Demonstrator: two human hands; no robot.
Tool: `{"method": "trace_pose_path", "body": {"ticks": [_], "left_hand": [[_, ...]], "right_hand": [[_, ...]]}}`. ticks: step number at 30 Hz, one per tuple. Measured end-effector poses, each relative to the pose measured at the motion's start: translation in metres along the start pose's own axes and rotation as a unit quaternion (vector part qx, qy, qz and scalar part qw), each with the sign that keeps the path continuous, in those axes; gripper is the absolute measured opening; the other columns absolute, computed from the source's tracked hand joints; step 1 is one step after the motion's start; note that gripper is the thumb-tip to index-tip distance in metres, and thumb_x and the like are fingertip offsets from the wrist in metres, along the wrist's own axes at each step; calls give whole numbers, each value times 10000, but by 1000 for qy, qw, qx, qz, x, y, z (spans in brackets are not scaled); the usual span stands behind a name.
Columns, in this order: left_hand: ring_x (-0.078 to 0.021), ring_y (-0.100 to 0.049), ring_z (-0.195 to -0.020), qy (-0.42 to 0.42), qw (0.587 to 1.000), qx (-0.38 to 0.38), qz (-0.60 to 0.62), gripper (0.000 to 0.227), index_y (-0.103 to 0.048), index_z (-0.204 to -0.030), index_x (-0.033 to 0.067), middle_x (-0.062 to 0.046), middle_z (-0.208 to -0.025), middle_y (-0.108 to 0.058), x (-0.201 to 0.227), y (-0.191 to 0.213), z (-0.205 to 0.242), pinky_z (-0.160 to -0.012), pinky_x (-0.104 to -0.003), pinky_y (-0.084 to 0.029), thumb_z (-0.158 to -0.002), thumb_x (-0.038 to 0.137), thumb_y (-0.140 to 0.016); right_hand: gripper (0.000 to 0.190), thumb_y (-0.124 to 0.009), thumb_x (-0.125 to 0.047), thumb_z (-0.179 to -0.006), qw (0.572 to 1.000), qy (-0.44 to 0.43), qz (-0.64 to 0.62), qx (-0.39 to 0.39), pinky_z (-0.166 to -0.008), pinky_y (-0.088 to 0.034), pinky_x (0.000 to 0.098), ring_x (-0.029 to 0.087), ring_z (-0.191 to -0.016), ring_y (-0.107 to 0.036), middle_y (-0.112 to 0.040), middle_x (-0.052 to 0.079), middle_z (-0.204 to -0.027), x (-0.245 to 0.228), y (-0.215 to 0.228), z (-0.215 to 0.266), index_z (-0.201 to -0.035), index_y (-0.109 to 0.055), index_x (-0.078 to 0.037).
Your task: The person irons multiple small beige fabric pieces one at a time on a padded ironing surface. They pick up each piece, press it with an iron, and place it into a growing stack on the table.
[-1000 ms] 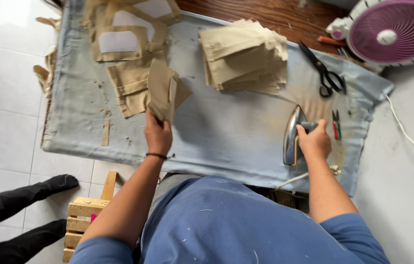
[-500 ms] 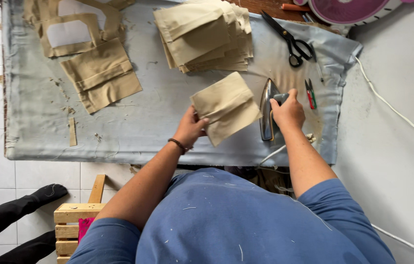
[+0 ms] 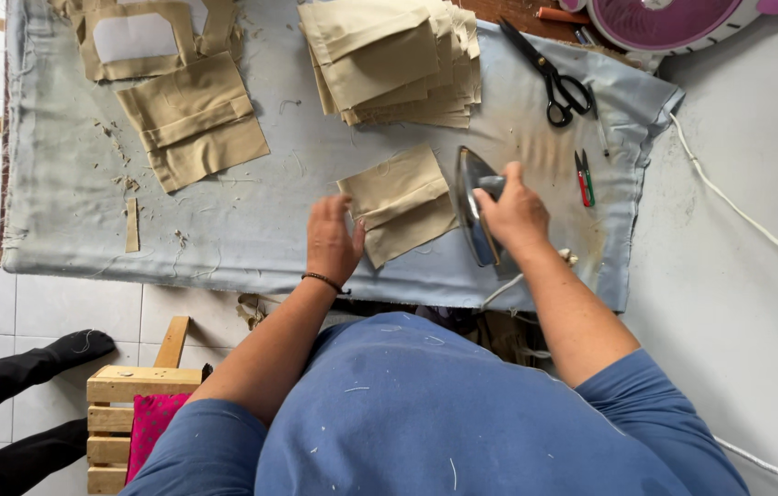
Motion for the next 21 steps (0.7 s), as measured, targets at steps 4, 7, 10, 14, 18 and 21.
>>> {"method": "trace_pose_path", "body": {"ticks": [4,7,10,14,18,21], "left_hand": [[-289,-513,-1296,-150,978,-130,-61,408,-565,-1353,140,-94,-1303,-587,47,-19,21,-1047,-411,-446,-951,110,-629],[-307,-253,-1539,-168,951,-210,-156,589,-401,-1568,172,-64,-1669,-319,46,-33,35,-1231,-500,-213,-1005,268,-543],[-267,-40,-1597,-85,915,-338,-204,640,-224,-1650,194,-30,-1743,-115,23,-43,48,-1267,-545,-44,-1075,413,-402],[-245,-46,-1597,-76,921,-312,-218,688,-227,-1636,205,-2,-1734,-113,8,-41,58,-1256,-575,-36,-1032,449,-449],[-234,-81,-1594,-61,933,-290,-203,677,-267,-1620,199,5,-1727,-150,2,-33,60,-1258,-566,-64,-1022,429,-483],[-223,-89,-1590,-67,939,-277,-196,689,-248,-1626,204,5,-1724,-149,-2,-25,64,-1261,-544,-57,-1017,414,-494]], "right_hand": [[447,-604,-450,-995,998,50,26,-38,-930,-529,607,505,-1076,-680,-708,302,-1060,-40,-29,19,-1263,-428,-138],[398,-550,-451,-1007,991,92,58,-80,-917,-541,599,484,-1064,-696,-722,271,-1039,-52,-62,19,-1241,-413,-158],[401,-514,-478,-1009,984,108,98,-106,-922,-538,606,477,-1043,-704,-725,257,-1022,-51,-83,15,-1234,-390,-170],[424,-553,-469,-1005,991,84,87,-64,-887,-549,606,473,-1023,-708,-719,245,-1020,-57,-78,-23,-1253,-385,-170],[468,-604,-461,-985,994,85,55,-51,-878,-547,611,478,-1038,-697,-710,245,-1055,-66,-83,-66,-1262,-368,-166],[445,-579,-441,-987,991,63,40,-108,-933,-534,616,482,-1116,-672,-702,271,-1120,-82,-86,-14,-1273,-389,-158]]}}
Point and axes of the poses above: each hand's wrist, its own z-axis away from the middle knuckle, its own y-axis out of the back of the hand, x = y × z, the point moved 10 cm from there along -z, towards the middle knuckle
